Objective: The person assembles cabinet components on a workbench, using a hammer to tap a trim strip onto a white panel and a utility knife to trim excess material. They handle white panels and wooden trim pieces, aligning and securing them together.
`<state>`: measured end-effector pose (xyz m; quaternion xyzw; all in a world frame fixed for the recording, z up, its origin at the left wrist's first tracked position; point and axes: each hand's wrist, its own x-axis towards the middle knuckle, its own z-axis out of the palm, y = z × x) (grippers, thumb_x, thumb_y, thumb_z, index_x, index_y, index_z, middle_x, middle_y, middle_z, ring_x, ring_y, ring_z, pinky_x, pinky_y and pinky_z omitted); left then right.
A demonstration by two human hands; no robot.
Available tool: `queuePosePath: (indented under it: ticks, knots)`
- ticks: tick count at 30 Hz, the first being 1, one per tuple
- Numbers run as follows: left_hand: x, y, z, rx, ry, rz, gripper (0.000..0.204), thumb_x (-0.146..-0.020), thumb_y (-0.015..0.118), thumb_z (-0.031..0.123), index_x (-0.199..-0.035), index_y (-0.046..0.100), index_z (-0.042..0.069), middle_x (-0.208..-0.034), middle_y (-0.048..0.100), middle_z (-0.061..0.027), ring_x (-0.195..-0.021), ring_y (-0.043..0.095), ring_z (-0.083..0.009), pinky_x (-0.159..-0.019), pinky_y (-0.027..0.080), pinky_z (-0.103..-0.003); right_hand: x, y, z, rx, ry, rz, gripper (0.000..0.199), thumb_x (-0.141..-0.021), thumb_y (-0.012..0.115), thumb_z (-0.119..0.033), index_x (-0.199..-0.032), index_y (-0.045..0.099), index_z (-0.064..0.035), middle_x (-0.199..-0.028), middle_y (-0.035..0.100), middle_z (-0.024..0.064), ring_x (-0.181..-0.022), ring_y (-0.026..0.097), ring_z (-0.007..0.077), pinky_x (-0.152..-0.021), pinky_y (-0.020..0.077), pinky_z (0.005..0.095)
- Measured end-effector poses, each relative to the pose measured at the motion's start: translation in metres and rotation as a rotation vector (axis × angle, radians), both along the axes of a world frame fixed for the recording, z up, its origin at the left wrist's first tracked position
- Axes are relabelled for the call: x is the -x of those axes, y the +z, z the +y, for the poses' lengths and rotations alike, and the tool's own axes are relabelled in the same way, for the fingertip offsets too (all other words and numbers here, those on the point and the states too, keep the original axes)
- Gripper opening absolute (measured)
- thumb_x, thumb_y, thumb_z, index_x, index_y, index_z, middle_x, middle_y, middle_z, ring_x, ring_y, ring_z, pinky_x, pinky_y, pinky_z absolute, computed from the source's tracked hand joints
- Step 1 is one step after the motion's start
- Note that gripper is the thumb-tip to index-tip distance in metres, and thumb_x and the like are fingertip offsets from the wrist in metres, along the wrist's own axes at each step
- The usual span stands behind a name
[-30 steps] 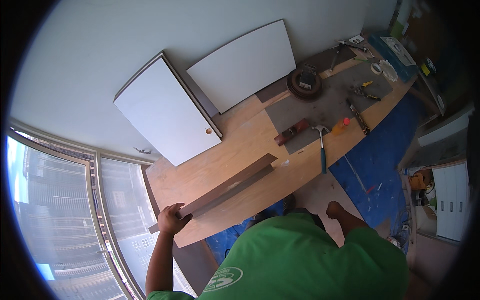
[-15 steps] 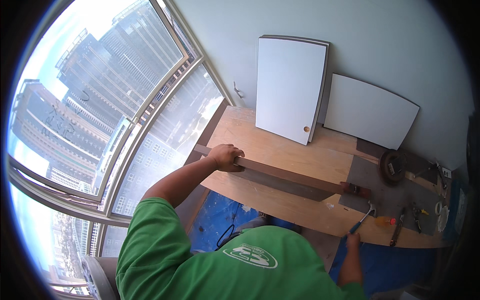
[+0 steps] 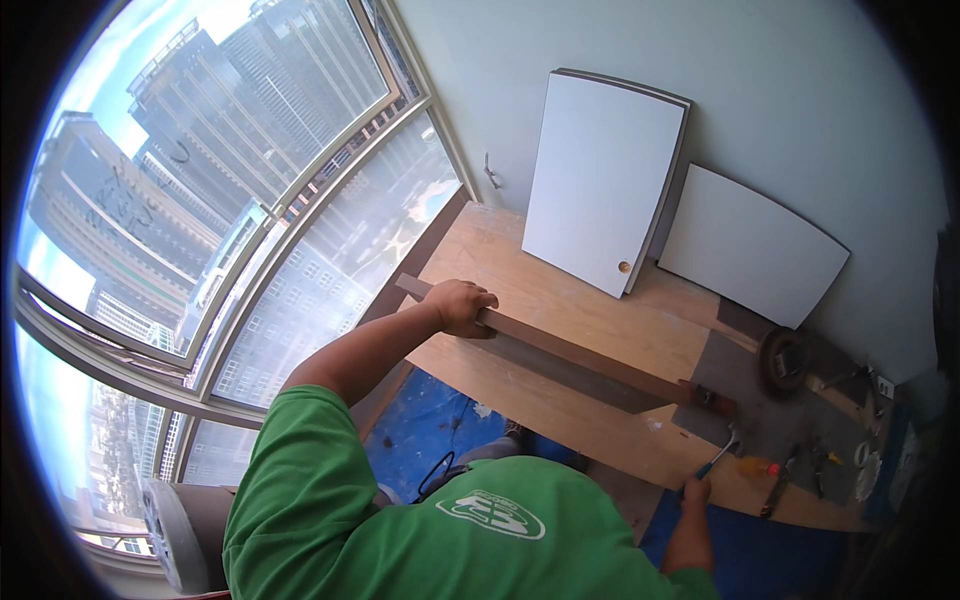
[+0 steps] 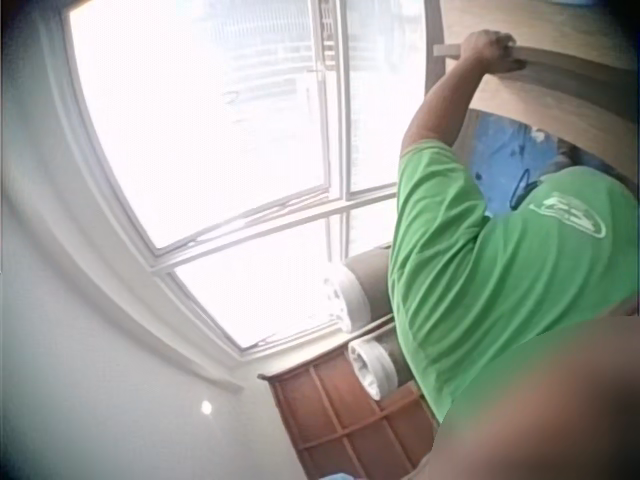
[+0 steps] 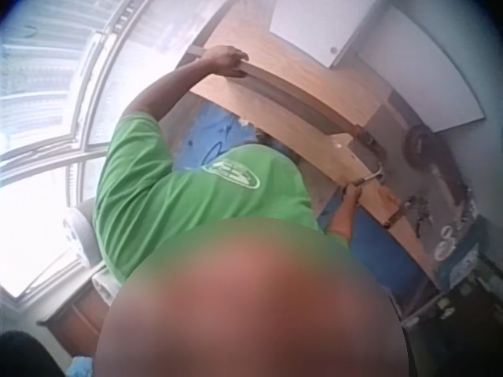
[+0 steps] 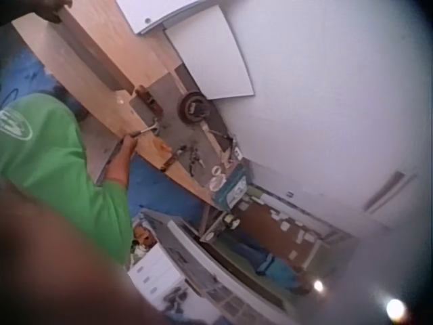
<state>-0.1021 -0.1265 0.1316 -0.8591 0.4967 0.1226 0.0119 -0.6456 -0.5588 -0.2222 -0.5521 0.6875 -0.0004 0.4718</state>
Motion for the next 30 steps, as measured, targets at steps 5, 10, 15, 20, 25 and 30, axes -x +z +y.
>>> queuePosePath:
  ticks: [5,10,15,20,25,30]
  knots:
    - [0.002,0.004,-0.001,-0.004,0.005,-0.018,0.055,-0.075,0.084,0.050,-0.115,0.071,0.016,-0.101,0.074,-0.0059,-0.102,0.071,-0.0310,-0.086,0.057,-0.046,-0.004,0.029,-0.017,-0.470,-0.525,-0.539,0.007,-0.089,0.056,-0.012,-0.088,0.050,-0.0084,-0.076,0.051,0.0069,-0.060,0.049,0.0219,-0.057,0.0396,0.0410]
    - [0.005,0.007,0.000,-0.017,0.020,-0.010,0.056,-0.075,0.083,0.053,-0.116,0.071,0.016,-0.103,0.075,-0.0058,-0.104,0.071,-0.0310,-0.089,0.057,-0.045,-0.014,0.078,0.009,-0.464,-0.562,-0.597,0.017,-0.092,0.056,-0.019,-0.080,0.044,-0.0161,-0.066,0.046,0.0007,-0.054,0.042,0.0154,-0.052,0.0356,0.0366]
    - [0.003,0.004,0.001,-0.002,0.001,-0.043,0.055,-0.078,0.079,0.059,-0.113,0.072,0.017,-0.103,0.075,-0.0076,-0.107,0.071,-0.0317,-0.092,0.057,-0.045,0.005,0.112,0.061,-0.537,-0.530,-0.685,0.018,-0.099,0.057,-0.025,-0.085,0.051,-0.0156,-0.063,0.047,-0.0011,-0.049,0.040,0.0149,-0.052,0.0360,0.0355]
    - [0.003,0.002,-0.004,0.034,0.004,-0.048,0.059,-0.073,0.083,0.060,-0.110,0.075,0.015,-0.095,0.077,-0.0070,-0.099,0.074,-0.0291,-0.091,0.058,-0.044,0.027,0.163,0.104,-0.512,-0.459,-0.819,0.026,-0.101,0.063,-0.031,-0.086,0.052,-0.0127,-0.062,0.047,-0.0004,-0.049,0.043,0.0142,-0.051,0.0379,0.0341]
    - [0.012,0.008,-0.011,-0.026,0.084,-0.102,0.057,-0.068,0.086,0.058,-0.107,0.078,0.017,-0.093,0.077,-0.0075,-0.096,0.074,-0.0289,-0.088,0.058,-0.043,0.042,0.215,0.123,-0.262,-0.261,-1.025,0.029,-0.097,0.075,-0.025,-0.084,0.054,-0.0096,-0.064,0.053,0.0019,-0.049,0.049,0.0123,-0.048,0.0393,0.0304]
    - [0.015,0.014,-0.014,-0.058,0.103,-0.047,0.055,-0.069,0.086,0.056,-0.107,0.077,0.017,-0.099,0.077,-0.0103,-0.100,0.074,-0.0313,-0.088,0.059,-0.044,0.050,0.229,0.117,-0.176,-0.248,-0.813,0.031,-0.093,0.082,-0.025,-0.082,0.058,-0.0086,-0.062,0.052,0.0012,-0.047,0.049,0.0120,-0.043,0.0382,0.0307]
